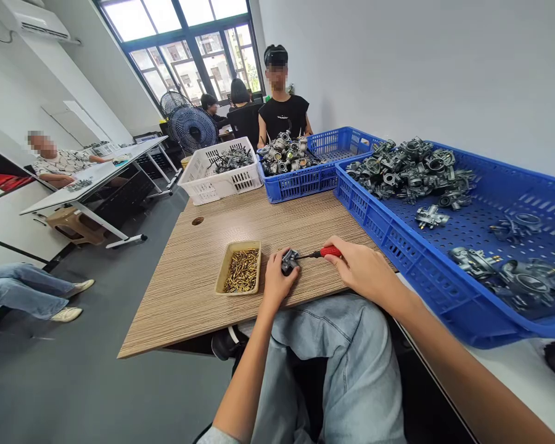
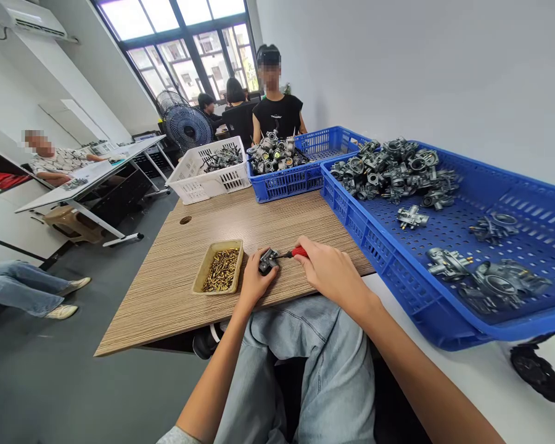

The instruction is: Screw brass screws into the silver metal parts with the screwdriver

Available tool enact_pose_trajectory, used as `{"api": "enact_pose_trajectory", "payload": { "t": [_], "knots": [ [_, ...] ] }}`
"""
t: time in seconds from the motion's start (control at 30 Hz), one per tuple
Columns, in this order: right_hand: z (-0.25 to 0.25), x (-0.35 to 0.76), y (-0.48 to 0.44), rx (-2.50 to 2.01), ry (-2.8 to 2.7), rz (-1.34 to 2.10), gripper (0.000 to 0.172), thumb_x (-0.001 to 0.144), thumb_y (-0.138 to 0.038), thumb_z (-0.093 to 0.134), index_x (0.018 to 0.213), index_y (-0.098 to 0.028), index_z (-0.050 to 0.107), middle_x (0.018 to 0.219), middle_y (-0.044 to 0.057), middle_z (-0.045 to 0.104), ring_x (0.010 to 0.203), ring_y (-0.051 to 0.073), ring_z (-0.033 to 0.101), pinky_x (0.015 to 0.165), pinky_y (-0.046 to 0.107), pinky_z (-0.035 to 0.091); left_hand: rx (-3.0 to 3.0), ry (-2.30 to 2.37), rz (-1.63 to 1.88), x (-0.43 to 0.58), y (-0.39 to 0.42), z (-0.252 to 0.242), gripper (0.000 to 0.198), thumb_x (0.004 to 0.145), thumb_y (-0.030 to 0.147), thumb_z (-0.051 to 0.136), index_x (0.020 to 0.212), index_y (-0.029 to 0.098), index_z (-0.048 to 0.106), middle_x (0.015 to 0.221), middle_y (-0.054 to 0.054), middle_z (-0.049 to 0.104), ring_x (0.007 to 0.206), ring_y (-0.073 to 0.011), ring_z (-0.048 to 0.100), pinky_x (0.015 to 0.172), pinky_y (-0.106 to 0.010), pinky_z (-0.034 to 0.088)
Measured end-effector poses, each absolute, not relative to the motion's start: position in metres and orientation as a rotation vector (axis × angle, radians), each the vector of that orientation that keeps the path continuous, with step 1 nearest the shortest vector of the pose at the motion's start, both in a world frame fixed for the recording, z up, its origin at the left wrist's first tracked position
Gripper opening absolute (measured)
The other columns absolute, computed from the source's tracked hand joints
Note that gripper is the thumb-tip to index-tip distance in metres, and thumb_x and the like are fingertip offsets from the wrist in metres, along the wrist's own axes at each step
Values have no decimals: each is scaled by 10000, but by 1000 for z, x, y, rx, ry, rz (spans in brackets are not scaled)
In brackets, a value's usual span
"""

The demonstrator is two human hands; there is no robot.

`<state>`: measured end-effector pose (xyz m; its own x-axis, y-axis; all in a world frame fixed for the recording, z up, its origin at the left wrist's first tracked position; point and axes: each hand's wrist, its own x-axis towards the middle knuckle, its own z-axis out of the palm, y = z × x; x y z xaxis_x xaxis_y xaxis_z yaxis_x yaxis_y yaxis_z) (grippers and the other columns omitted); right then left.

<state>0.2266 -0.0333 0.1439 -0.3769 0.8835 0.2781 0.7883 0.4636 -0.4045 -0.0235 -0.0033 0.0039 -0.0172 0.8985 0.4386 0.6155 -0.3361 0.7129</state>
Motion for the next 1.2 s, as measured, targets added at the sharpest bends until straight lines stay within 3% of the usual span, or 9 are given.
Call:
{"api": "enact_pose_trajectory", "payload": {
  "t": [0.23,0.5,0.77,1.2],
  "knots": [
    [141,231,-25,-1400,-2216,375,133,1096,-307,510,1153,-269,624,1019,36,802,904,246,746,699,306,405,1952,1569,1299,-24,-3,3,554,897,212,742,1431,261,603,1364,-100,656,1302,-287,618,1182,-464,463],
    [137,234,-18,-1389,-2123,476,119,1065,-277,543,1129,-275,643,1083,27,813,989,240,752,853,328,488,1955,1577,1293,-24,-3,3,558,893,208,749,1431,259,608,1368,-101,657,1307,-287,615,1188,-464,457],
    [138,235,-20,-1329,-2165,499,111,1083,-291,535,1140,-279,630,1103,18,807,992,227,757,849,309,488,1950,1584,1317,-23,-2,3,382,1029,326,662,1403,253,636,1338,-106,682,1277,-272,639,1153,-441,483],
    [142,235,-21,-1340,-2202,485,147,1089,-303,517,1178,-280,632,1079,30,808,978,234,758,845,313,490,1924,1588,1313,-24,-1,-1,377,1062,351,614,1431,274,622,1385,-111,667,1339,-282,617,1180,-461,472]
  ]
}}
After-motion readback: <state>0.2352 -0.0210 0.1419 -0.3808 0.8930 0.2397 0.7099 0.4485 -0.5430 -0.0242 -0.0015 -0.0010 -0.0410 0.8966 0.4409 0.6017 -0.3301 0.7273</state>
